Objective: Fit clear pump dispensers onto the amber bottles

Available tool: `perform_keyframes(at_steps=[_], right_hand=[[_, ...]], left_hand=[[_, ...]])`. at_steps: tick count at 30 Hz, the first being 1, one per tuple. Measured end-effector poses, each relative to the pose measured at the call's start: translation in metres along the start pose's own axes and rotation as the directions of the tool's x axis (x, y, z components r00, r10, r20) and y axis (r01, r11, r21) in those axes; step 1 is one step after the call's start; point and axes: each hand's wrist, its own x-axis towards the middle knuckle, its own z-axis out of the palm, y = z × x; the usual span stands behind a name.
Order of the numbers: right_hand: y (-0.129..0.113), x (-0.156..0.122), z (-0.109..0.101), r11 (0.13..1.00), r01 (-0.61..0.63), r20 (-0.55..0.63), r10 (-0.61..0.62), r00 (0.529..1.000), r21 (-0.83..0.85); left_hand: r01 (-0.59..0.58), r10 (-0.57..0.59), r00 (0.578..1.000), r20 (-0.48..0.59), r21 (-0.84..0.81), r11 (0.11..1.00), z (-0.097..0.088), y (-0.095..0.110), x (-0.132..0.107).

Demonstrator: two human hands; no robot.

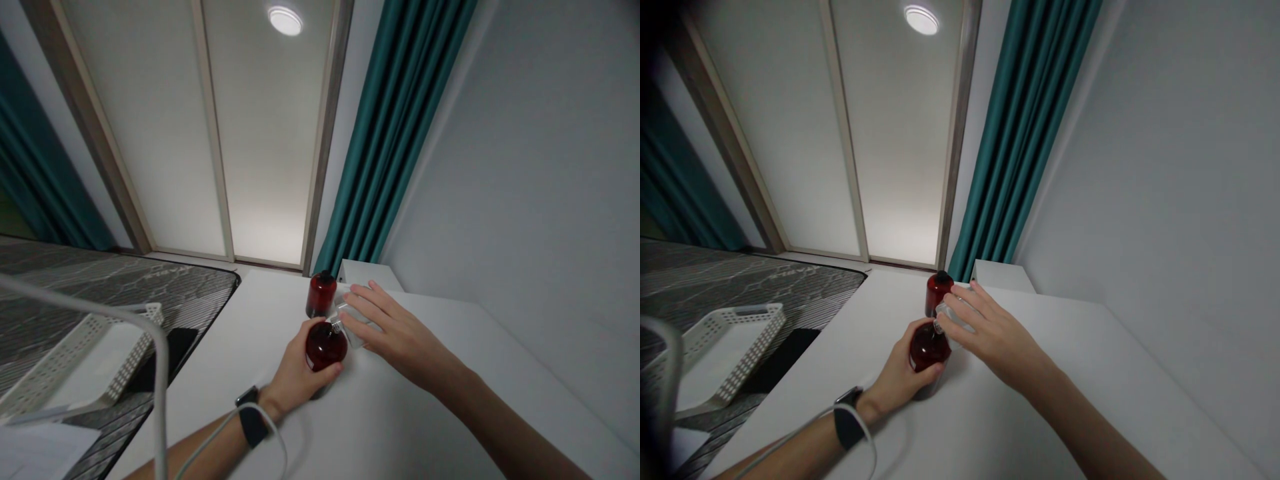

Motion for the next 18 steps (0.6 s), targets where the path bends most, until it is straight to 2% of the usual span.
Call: perform_keyframes(at_steps=[18], right_hand=[[0.0028, 0.0036, -0.0016, 0.994, 0.086, 0.0, -0.086, 0.996, -0.073]], left_hand=[[0.011, -0.008, 0.998, 0.059, -0.061, 0.998, -0.0015, -0.0046, -0.0003]])
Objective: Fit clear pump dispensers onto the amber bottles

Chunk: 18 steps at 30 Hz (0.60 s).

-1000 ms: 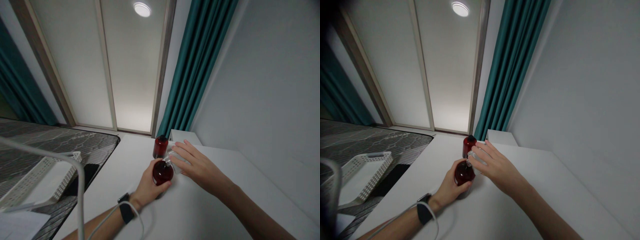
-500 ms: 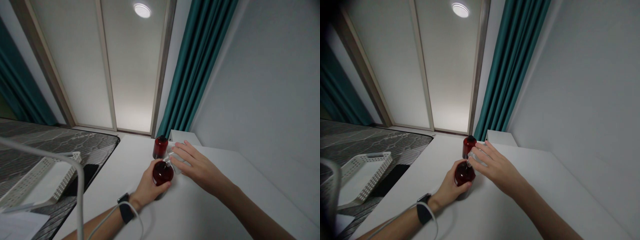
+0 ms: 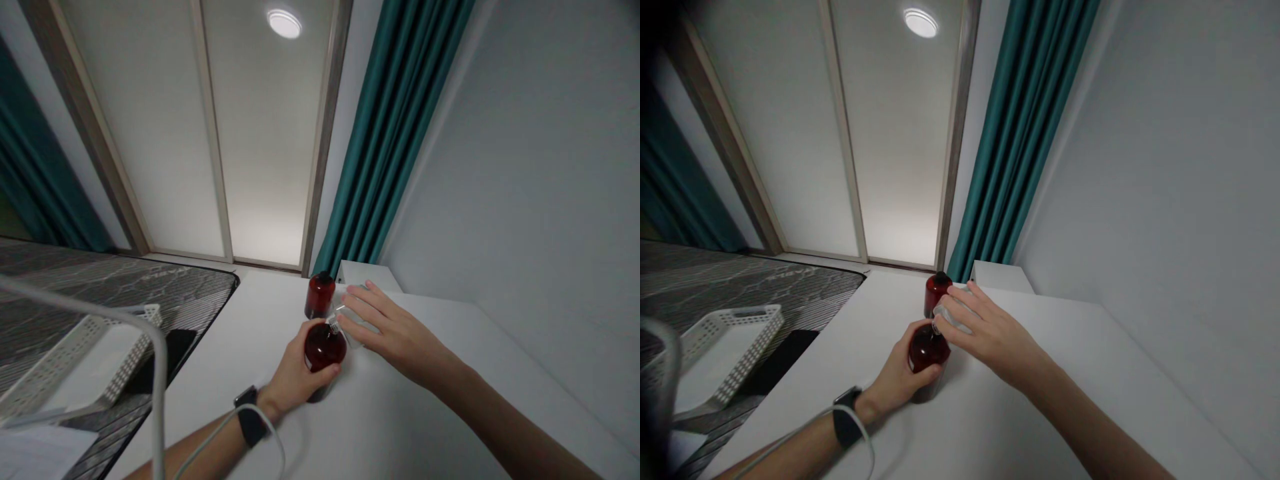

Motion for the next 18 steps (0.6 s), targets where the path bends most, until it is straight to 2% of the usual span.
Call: perform_keyframes(at_steps=[18], right_hand=[[0.0041, -0.0003, -0.0012, 0.999, 0.03, 0.038, -0.029, 0.999, -0.013]], left_hand=[[0.006, -0.006, 1.0, 0.003, -0.035, 0.999, 0.0007, -0.001, 0.0007]])
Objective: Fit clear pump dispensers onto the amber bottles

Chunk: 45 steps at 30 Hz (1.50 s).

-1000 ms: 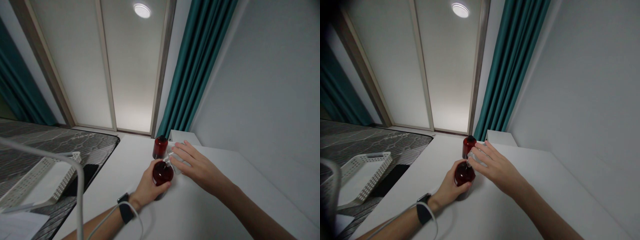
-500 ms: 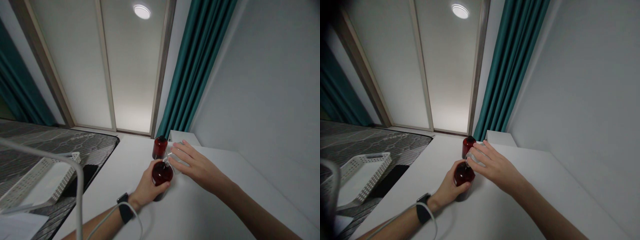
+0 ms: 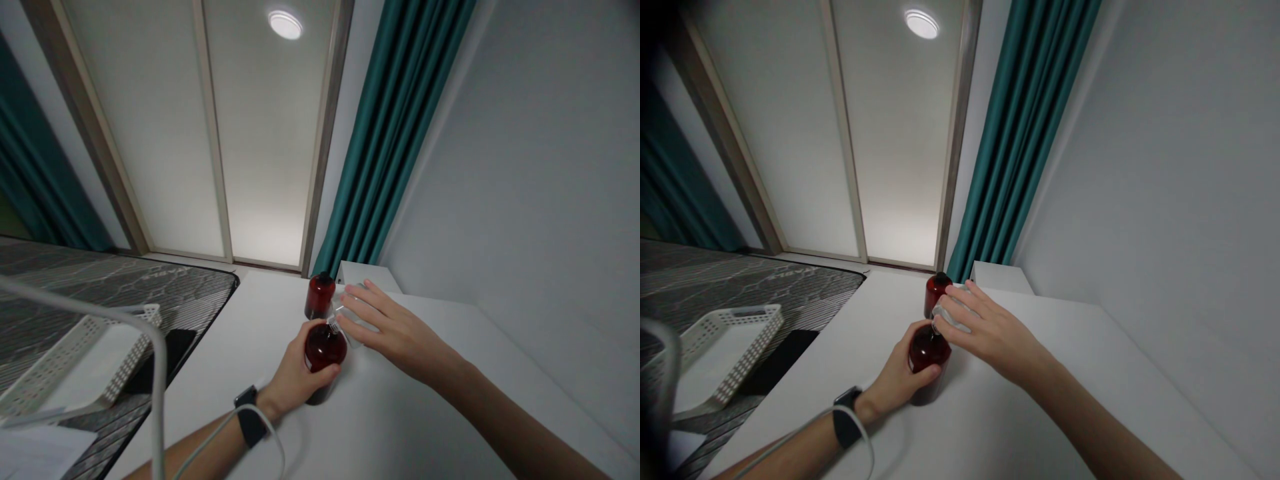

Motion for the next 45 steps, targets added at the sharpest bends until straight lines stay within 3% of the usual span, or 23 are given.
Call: perform_keyframes(at_steps=[33, 45], right_hand=[[0.003, 0.011, -0.009, 0.998, 0.056, 0.05, -0.057, 0.997, 0.028], [0.002, 0.027, -0.023, 0.993, 0.104, 0.042, -0.102, 0.994, -0.057]], left_hand=[[-0.019, 0.018, 1.0, -0.011, -0.026, 0.999, -0.001, 0.007, -0.001], [-0.04, 0.038, 0.998, -0.047, -0.041, 0.998, -0.001, 0.014, 0.0]])
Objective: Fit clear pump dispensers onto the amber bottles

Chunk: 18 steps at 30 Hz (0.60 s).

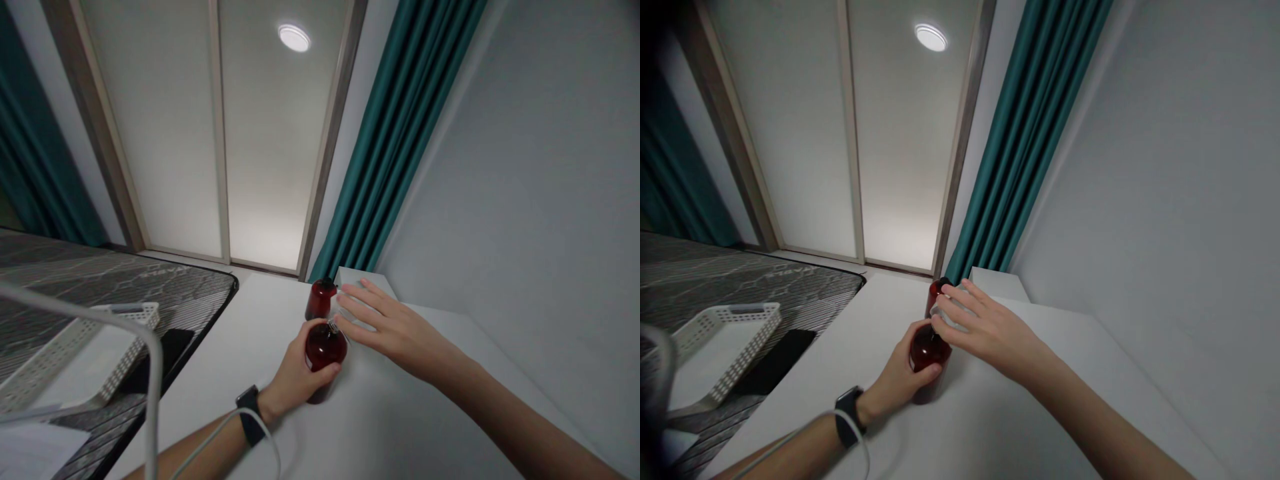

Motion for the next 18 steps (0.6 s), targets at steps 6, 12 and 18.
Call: perform_keyframes(at_steps=[6, 12, 18], right_hand=[[0.001, 0.004, -0.003, 1.0, -0.003, 0.014, 0.003, 1.0, 0.02], [0.001, 0.002, -0.001, 1.0, -0.009, 0.022, 0.009, 1.0, 0.019], [0.0, -0.004, 0.008, 0.966, -0.196, 0.134, 0.174, 0.976, 0.167]], left_hand=[[-0.012, 0.012, 1.0, -0.009, -0.012, 1.0, -0.001, 0.001, 0.0], [-0.015, 0.015, 1.0, -0.016, 0.006, 1.0, -0.002, 0.0, 0.0], [-0.02, 0.021, 1.0, -0.016, 0.032, 0.999, -0.001, -0.007, -0.002]])
